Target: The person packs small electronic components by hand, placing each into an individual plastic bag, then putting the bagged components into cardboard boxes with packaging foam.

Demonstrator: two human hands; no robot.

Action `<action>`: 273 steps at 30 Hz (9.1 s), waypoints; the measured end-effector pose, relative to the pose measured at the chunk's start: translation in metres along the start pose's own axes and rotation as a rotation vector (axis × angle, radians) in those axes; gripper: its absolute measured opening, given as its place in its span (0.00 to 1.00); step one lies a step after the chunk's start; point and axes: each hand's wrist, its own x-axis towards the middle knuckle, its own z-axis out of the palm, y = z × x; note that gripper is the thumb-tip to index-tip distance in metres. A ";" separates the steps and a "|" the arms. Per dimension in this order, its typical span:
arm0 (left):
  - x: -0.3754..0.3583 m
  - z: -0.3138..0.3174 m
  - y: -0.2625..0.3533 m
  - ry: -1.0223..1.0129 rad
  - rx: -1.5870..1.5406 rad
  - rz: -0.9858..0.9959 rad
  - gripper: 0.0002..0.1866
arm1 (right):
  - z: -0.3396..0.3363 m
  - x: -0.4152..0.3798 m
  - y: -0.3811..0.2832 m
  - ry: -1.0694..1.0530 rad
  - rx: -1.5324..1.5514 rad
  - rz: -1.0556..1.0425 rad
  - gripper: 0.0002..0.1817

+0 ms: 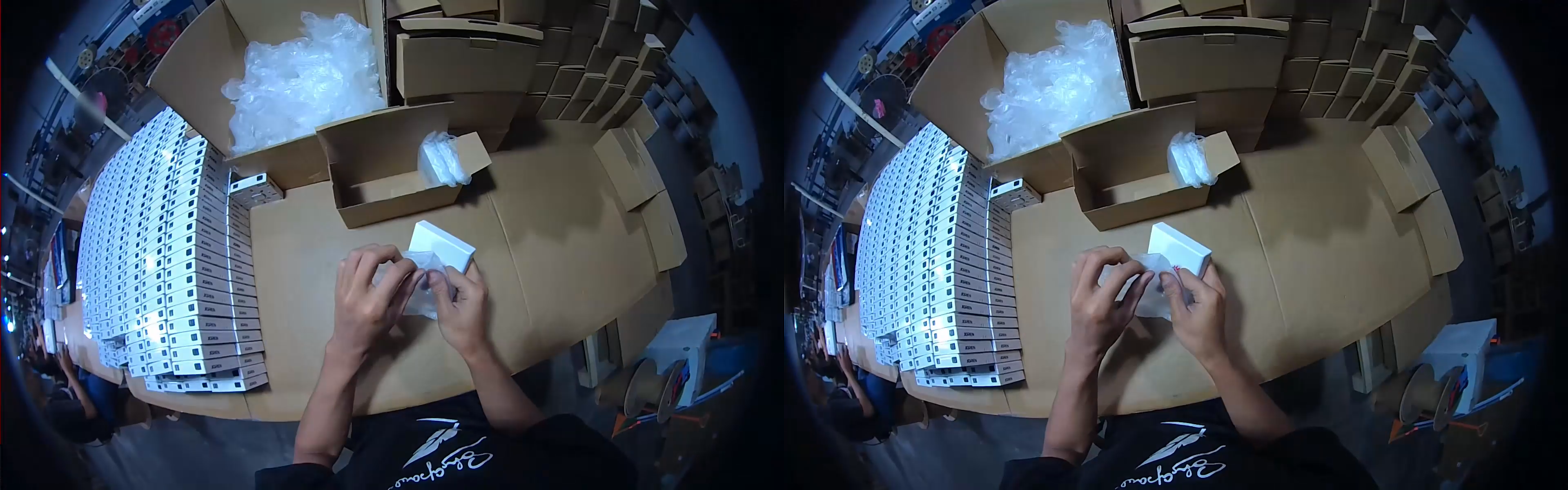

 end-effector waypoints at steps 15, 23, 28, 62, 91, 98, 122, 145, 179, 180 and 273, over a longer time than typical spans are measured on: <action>0.031 -0.030 -0.036 -0.492 -0.187 -0.508 0.09 | -0.024 0.012 0.004 -0.443 -0.158 -0.002 0.10; -0.013 -0.005 -0.068 0.113 -0.650 -0.519 0.27 | -0.016 0.008 0.015 -0.364 0.325 0.324 0.09; -0.011 -0.009 -0.067 0.034 -0.504 -0.192 0.37 | -0.020 0.005 0.033 -0.442 0.311 0.216 0.09; -0.039 0.009 -0.041 -0.260 -0.742 -0.636 0.27 | -0.027 0.095 -0.053 -0.364 0.428 -0.321 0.27; -0.033 0.010 -0.041 -0.227 -0.913 -0.768 0.33 | -0.011 0.118 -0.031 -0.718 0.364 -0.259 0.26; -0.062 0.031 -0.059 -0.027 -1.267 -0.839 0.23 | -0.011 0.109 -0.009 -0.767 0.384 -0.029 0.22; -0.042 0.020 -0.048 0.091 -0.888 -0.625 0.31 | 0.016 0.063 0.051 -0.346 0.967 0.237 0.16; -0.052 0.020 -0.045 0.004 -0.900 -0.985 0.13 | 0.006 0.055 0.043 -0.357 0.405 0.102 0.06; -0.036 0.004 -0.055 -0.358 -0.740 -0.679 0.14 | -0.031 0.096 -0.020 -0.838 -0.242 -0.449 0.10; -0.034 0.005 -0.056 -0.375 -0.737 -0.677 0.14 | -0.033 0.097 -0.021 -0.834 -0.287 -0.467 0.10; 0.150 -0.042 -0.196 0.233 0.192 -0.688 0.20 | 0.106 0.209 -0.085 -0.365 0.059 -0.380 0.10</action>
